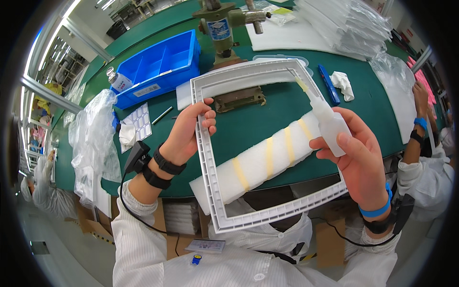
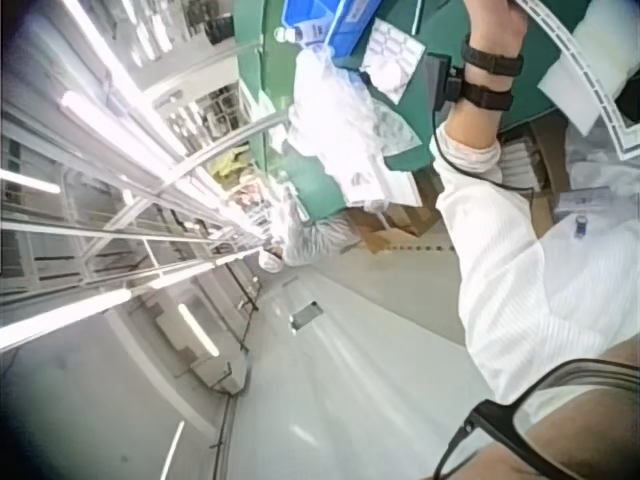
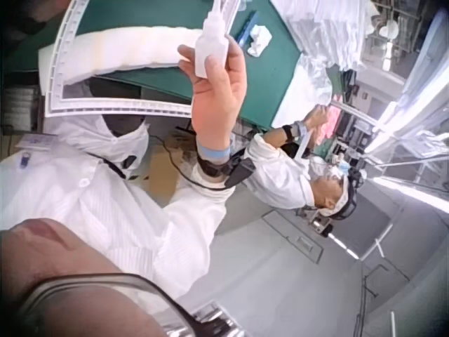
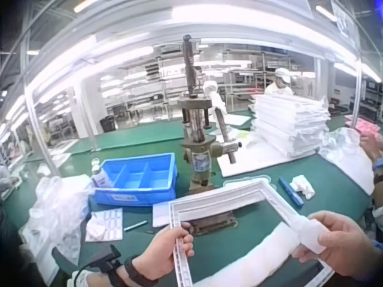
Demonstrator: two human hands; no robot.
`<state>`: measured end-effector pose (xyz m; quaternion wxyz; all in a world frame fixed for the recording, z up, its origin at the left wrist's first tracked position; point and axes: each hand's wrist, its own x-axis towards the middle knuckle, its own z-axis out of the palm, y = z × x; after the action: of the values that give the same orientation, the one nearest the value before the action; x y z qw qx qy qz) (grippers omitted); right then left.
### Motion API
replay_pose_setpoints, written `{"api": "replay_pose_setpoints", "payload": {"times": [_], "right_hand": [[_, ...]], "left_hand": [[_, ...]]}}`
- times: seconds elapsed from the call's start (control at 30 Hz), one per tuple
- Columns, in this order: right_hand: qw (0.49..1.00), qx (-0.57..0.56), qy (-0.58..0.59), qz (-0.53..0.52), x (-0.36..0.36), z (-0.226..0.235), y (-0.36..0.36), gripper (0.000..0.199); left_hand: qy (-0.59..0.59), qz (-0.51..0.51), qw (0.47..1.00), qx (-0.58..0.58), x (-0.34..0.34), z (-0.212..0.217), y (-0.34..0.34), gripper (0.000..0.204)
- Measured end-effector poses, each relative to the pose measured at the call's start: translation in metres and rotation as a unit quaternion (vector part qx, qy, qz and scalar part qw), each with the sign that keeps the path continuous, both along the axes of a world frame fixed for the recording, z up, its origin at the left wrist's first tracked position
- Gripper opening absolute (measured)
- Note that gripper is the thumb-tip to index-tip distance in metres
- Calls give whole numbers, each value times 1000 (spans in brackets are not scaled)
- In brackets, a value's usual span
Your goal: Manually assemble and apply adhesive to white plastic frames at a factory workstation.
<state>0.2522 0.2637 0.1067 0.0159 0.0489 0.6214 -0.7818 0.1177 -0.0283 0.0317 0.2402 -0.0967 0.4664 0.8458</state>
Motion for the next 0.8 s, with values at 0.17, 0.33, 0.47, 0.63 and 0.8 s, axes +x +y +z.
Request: {"api": "replay_pose_setpoints", "payload": {"times": [0.17,0.33,0.47,0.63,0.8], "right_hand": [[998,-47,-27,25,-6,-16,-16,48],[992,-16,-73,102,-21,-26,-37,43],[982,28,-93,159,-36,-25,-53,40],[969,69,-139,190,-52,-31,-67,40],[959,78,-170,214,-64,-36,-78,39]], "left_hand": [[17,20,1000,-5,-9,-18,-6,22],[25,-39,999,-12,-15,-28,-19,33],[19,-58,997,-43,-15,-32,-37,42],[214,30,938,-270,-13,-34,-70,30],[321,2,904,-283,1,-29,-77,13]]}}
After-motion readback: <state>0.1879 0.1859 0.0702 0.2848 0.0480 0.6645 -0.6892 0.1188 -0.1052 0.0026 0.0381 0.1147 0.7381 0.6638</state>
